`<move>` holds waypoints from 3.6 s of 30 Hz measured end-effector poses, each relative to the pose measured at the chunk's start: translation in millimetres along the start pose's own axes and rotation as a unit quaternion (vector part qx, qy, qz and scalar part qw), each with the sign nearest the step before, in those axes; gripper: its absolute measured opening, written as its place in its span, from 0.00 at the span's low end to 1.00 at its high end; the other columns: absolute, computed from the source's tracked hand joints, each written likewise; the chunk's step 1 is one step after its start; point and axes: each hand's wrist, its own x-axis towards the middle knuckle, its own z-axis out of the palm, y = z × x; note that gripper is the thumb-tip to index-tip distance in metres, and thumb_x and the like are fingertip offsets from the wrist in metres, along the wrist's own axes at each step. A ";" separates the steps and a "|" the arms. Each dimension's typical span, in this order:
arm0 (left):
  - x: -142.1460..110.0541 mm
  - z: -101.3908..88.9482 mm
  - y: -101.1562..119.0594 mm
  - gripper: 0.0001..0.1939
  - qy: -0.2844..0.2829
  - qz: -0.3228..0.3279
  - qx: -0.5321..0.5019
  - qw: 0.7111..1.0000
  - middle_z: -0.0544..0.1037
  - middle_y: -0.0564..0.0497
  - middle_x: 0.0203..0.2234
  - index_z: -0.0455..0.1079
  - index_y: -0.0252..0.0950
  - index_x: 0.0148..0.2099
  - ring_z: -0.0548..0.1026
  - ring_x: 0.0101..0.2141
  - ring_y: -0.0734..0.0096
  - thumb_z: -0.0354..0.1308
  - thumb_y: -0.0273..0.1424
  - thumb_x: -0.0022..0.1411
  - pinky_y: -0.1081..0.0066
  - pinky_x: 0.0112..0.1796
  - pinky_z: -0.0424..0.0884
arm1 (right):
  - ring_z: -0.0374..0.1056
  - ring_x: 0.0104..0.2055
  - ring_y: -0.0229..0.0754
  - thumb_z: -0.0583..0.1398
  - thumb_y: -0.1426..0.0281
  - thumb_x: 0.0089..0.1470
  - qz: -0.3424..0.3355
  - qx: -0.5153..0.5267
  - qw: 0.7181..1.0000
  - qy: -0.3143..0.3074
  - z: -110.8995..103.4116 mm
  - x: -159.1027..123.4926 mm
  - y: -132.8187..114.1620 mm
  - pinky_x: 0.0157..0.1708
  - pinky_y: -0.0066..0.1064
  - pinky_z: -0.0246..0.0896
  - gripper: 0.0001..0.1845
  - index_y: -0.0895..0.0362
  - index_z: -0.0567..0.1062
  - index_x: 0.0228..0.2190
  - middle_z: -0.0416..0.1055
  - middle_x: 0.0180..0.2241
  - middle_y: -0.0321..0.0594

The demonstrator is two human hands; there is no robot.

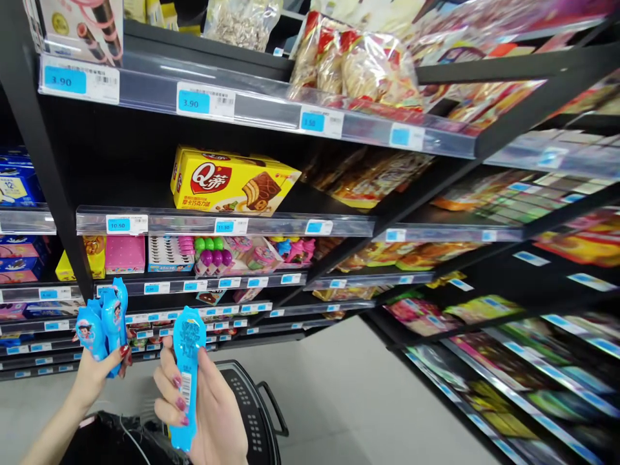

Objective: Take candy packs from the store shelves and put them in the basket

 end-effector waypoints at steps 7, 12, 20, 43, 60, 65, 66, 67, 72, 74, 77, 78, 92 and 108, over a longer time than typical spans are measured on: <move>-3.6 0.6 2.1 0.12 -0.018 -0.007 0.021 1.000 0.73 0.55 0.19 0.67 0.36 0.38 0.68 0.18 0.74 0.60 0.37 0.54 0.73 0.19 0.63 | 0.42 0.21 0.29 0.59 0.58 0.52 -0.009 -0.012 1.000 -0.017 0.8 -2.5 0.2 0.17 0.19 0.40 0.19 0.61 0.73 0.39 0.53 0.23 0.31; -4.9 -1.5 3.6 0.12 -0.028 -0.010 0.035 0.999 0.73 0.55 0.19 0.67 0.36 0.38 0.68 0.17 0.74 0.60 0.37 0.54 0.73 0.19 0.63 | 0.45 0.20 0.29 0.59 0.57 0.52 -0.013 -0.039 0.998 -0.049 -8.3 -4.7 3.8 0.17 0.21 0.41 0.21 0.60 0.74 0.41 0.57 0.23 0.32; -3.4 -1.1 2.8 0.12 -0.024 -0.018 0.032 0.999 0.73 0.54 0.19 0.66 0.37 0.38 0.68 0.18 0.73 0.60 0.37 0.54 0.73 0.19 0.63 | 0.48 0.20 0.29 0.58 0.58 0.53 -0.026 -0.048 0.996 -0.069 -11.5 -5.8 6.8 0.17 0.22 0.41 0.21 0.61 0.74 0.41 0.58 0.23 0.33; -2.0 1.6 6.2 0.16 -0.014 -0.039 0.059 0.997 0.73 0.52 0.17 0.67 0.33 0.35 0.67 0.17 0.73 0.62 0.39 0.50 0.72 0.19 0.62 | 0.56 0.28 0.34 0.66 0.64 0.43 -0.122 -0.095 0.988 0.017 -10.5 -3.5 4.6 0.25 0.25 0.50 0.19 0.59 0.76 0.38 0.62 0.29 0.38; -5.4 15.3 7.1 0.13 -0.007 -0.052 0.063 0.997 0.73 0.52 0.17 0.69 0.34 0.33 0.67 0.16 0.72 0.63 0.38 0.49 0.71 0.19 0.63 | 0.64 0.25 0.34 0.62 0.64 0.50 -0.213 -0.399 0.881 0.140 -31.4 6.8 8.8 0.29 0.28 0.62 0.11 0.56 0.68 0.32 0.70 0.27 0.35; -9.0 32.3 4.9 0.10 0.019 -0.057 0.103 0.993 0.70 0.55 0.13 0.66 0.36 0.24 0.66 0.14 0.71 0.64 0.34 0.43 0.71 0.17 0.64 | 0.62 0.22 0.35 0.69 0.71 0.36 -0.229 -0.432 0.850 0.195 -51.8 33.4 26.1 0.20 0.26 0.61 0.19 0.56 0.69 0.32 0.69 0.24 0.32; -9.1 34.9 4.5 0.10 0.033 -0.051 0.117 0.991 0.69 0.55 0.13 0.66 0.36 0.25 0.65 0.14 0.71 0.64 0.34 0.43 0.71 0.17 0.64 | 0.62 0.20 0.35 0.69 0.71 0.34 -0.219 -0.436 0.850 0.197 -53.4 36.8 27.7 0.18 0.26 0.60 0.21 0.56 0.69 0.32 0.69 0.23 0.32; -9.0 36.9 4.2 0.09 0.039 -0.045 0.134 0.989 0.69 0.55 0.13 0.66 0.37 0.26 0.66 0.14 0.71 0.63 0.33 0.43 0.70 0.17 0.64 | 0.60 0.18 0.34 0.69 0.70 0.34 -0.201 -0.443 0.852 0.193 -54.5 39.3 28.0 0.16 0.26 0.58 0.20 0.57 0.70 0.32 0.69 0.22 0.31; -9.5 39.2 5.1 0.24 0.006 -0.002 0.190 0.982 0.77 0.44 0.38 0.68 0.37 0.42 0.74 0.34 0.56 0.68 0.30 0.39 0.66 0.28 0.71 | 0.62 0.20 0.36 0.70 0.67 0.31 -0.170 -0.452 0.864 0.144 -66.9 44.6 18.5 0.20 0.28 0.59 0.18 0.58 0.75 0.29 0.71 0.21 0.34; -11.8 39.5 4.3 0.28 -0.007 -0.019 0.153 0.988 0.76 0.44 0.38 0.67 0.37 0.42 0.74 0.31 0.57 0.70 0.31 0.36 0.67 0.25 0.70 | 0.59 0.17 0.33 0.70 0.65 0.31 -0.182 -0.384 0.895 0.132 -77.2 44.6 15.0 0.17 0.25 0.56 0.18 0.58 0.74 0.28 0.67 0.17 0.31; -14.9 39.1 2.7 0.21 -0.035 -0.067 0.049 0.996 0.74 0.49 0.23 0.68 0.34 0.37 0.69 0.18 0.68 0.68 0.38 0.41 0.69 0.18 0.65 | 0.41 0.11 0.24 0.69 0.63 0.31 -0.173 -0.220 0.955 0.102 -87.3 39.6 9.5 0.11 0.20 0.37 0.20 0.57 0.70 0.26 0.61 0.14 0.25; -14.9 37.9 2.5 0.21 -0.037 -0.075 0.022 0.996 0.73 0.51 0.20 0.68 0.34 0.36 0.67 0.16 0.70 0.66 0.40 0.43 0.70 0.18 0.63 | 0.38 0.12 0.22 0.69 0.63 0.31 -0.169 -0.172 0.967 0.080 -87.7 36.4 7.0 0.11 0.19 0.34 0.20 0.57 0.69 0.26 0.62 0.16 0.25; -3.8 20.5 4.9 0.18 0.003 -0.085 0.004 0.996 0.71 0.52 0.17 0.68 0.35 0.35 0.66 0.16 0.73 0.65 0.41 0.45 0.71 0.18 0.61 | 0.37 0.12 0.19 0.66 0.65 0.40 -0.142 0.053 0.978 -0.141 -53.2 12.8 0.6 0.09 0.14 0.32 0.15 0.55 0.68 0.30 0.56 0.22 0.25; -3.2 24.7 3.3 0.18 -0.017 -0.083 0.029 0.996 0.71 0.50 0.17 0.69 0.34 0.34 0.66 0.15 0.71 0.65 0.43 0.46 0.70 0.18 0.62 | 0.41 0.08 0.21 0.70 0.64 0.31 -0.159 -0.062 0.967 -0.189 -44.1 9.9 -2.5 0.06 0.18 0.36 0.18 0.56 0.69 0.24 0.56 0.17 0.24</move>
